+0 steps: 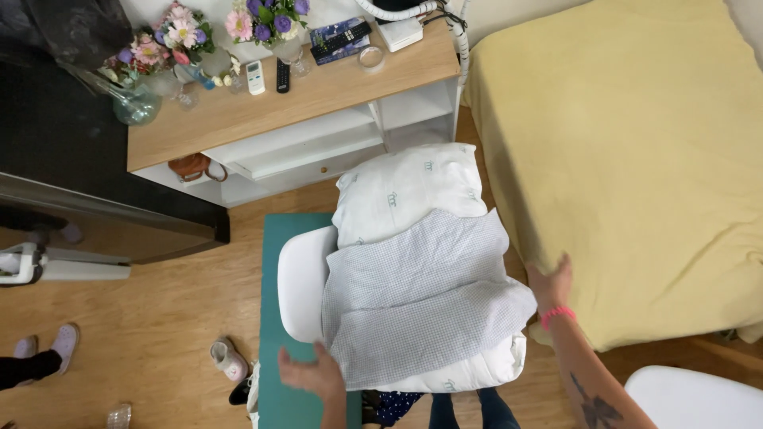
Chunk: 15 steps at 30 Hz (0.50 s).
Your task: The person folds a white checkered shirt on a chair and places it on a table. They then fold a dark blue pillowcase with a moon pattern and place it on the chair. Finally, they fold a white pillowcase with a black grid pattern and place it on top of the other pillowcase.
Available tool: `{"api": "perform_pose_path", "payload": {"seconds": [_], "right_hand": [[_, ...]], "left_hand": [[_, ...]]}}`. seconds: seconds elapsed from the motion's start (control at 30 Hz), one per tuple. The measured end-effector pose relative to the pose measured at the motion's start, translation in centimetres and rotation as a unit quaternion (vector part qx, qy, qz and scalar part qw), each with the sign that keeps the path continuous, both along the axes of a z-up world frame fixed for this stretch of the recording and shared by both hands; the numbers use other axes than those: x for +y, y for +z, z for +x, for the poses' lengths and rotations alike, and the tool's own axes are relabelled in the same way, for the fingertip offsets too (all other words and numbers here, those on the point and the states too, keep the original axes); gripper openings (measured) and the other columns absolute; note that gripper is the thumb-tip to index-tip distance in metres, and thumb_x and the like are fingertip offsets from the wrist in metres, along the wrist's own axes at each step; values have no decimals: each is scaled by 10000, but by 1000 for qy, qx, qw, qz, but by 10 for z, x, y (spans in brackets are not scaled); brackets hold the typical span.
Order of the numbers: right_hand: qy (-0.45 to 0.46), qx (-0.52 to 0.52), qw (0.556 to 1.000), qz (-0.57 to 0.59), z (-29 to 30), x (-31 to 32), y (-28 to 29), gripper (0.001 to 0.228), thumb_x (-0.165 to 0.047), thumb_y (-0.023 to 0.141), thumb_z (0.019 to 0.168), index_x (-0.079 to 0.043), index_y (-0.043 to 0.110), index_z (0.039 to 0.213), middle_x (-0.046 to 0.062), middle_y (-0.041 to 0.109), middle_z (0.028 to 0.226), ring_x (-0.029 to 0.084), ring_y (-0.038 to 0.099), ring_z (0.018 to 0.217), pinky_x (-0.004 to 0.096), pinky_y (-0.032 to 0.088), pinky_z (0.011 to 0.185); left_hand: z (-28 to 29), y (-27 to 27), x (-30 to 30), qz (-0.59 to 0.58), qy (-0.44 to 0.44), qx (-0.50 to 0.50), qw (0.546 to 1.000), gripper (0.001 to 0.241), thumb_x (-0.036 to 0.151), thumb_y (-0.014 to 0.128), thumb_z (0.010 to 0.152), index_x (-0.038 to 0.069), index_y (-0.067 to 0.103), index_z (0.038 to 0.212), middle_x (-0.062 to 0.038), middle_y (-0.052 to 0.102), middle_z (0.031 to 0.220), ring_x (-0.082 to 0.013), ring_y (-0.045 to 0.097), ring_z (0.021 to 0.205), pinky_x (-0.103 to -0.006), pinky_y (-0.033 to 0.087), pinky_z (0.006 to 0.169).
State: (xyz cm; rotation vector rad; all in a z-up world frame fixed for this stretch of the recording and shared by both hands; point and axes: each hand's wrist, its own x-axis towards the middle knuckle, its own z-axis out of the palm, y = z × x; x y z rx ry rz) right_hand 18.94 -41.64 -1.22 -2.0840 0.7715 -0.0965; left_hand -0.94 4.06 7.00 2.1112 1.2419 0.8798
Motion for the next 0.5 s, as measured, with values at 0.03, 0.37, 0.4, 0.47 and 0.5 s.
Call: {"api": "perform_pose_path", "payload": {"seconds": [0.03,0.37,0.4,0.47,0.5], "right_hand": [[2,0,1000,0,17,21,18,936,-189,873,777,8,363,1536,267,447,1507,380,473,1362,451,416,1089],[590,57,742,-315,99,206,125,879,-19,578,861,-276,199,1612,-13,184,1692,382,113,1546,640,191,1184],[623,94,716,-300,101,217,133,877,-19,556,869,-298,175,1608,-31,178,1690,370,83,1557,631,171,1197],[633,91,699,-320,101,222,128,844,-43,561,869,-300,217,1596,-28,275,1636,359,139,1537,637,196,1186],[643,89,681,-340,100,224,126,813,-67,567,869,-303,259,1583,-25,372,1581,349,195,1516,644,221,1175]], "left_hand": [[26,11,-3,0,2,0,1000,766,41,785,766,-42,419,1433,-292,410,1387,-405,438,1297,-520,430,1085],[208,39,-30,46,-451,326,830,867,133,760,777,167,382,1557,-94,296,1613,-373,184,1516,-696,93,1140],[215,41,-33,38,-457,393,797,873,190,786,784,203,378,1556,-62,307,1594,-337,180,1518,-731,39,1134],[219,40,-30,43,-455,421,783,770,223,785,809,203,429,1491,-47,410,1503,-298,282,1459,-740,36,1156],[221,40,-30,48,-453,450,768,668,256,783,834,204,481,1427,-31,512,1412,-257,385,1402,-749,34,1179]]}}
